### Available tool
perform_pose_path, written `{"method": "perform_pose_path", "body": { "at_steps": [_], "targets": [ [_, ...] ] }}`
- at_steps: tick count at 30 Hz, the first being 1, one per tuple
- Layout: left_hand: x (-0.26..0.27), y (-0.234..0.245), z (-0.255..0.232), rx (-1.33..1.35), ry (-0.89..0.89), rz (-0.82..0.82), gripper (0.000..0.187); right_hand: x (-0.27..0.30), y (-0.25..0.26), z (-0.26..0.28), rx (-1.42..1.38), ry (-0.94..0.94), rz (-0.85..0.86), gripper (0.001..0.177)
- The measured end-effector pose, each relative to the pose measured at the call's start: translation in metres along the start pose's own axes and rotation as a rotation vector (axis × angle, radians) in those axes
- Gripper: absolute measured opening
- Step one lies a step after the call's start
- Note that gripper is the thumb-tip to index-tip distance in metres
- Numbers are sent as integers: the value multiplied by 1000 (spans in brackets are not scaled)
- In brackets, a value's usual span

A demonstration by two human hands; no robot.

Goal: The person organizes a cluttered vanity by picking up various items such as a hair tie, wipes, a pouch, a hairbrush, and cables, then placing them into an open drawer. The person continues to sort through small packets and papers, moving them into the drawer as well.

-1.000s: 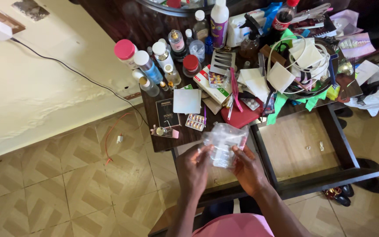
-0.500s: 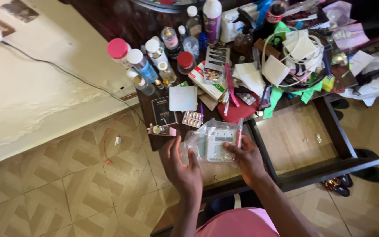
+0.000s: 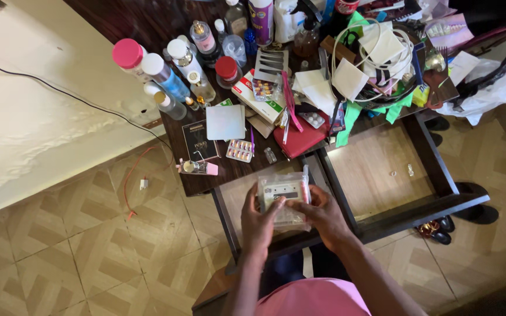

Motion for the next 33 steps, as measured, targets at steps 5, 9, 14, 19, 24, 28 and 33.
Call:
{"method": "perform_pose_path", "body": {
  "at_steps": [5,9,14,19,24,28,33],
  "targets": [
    [-5,0,19,268,73,84,75,-15,38,-45,-125,-104,23,52],
    [-1,4,25,381,-4,30,66,-12,80,-91,874,-76,96,47],
    [21,0,39,460,-41,-99,67,-10,110,-133,1361,104,330,56],
    [44,-11,58,436,-11,-225,64,-4,133,-152,1364,45,432,50],
    [55,-21,83,485,-48,-298,67,5,151,-160,1340,-7,483,55],
    [58,-23,108,383,56,-348,76,-7,150,-149,1133,74,510,54],
    [47,-21,136,340,70,-327,85,-44,145,-134,915,-146,401,56]
  ]
}}
Point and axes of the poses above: each hand's wrist, its own x-axis away from the middle knuckle, its own y-axis out of the back of the hand, z = x × y, the point moved 6 cm from there along -x, towards the middle knuckle, and after that the axes turned 14 degrees about -x, right-handed, at the moved point
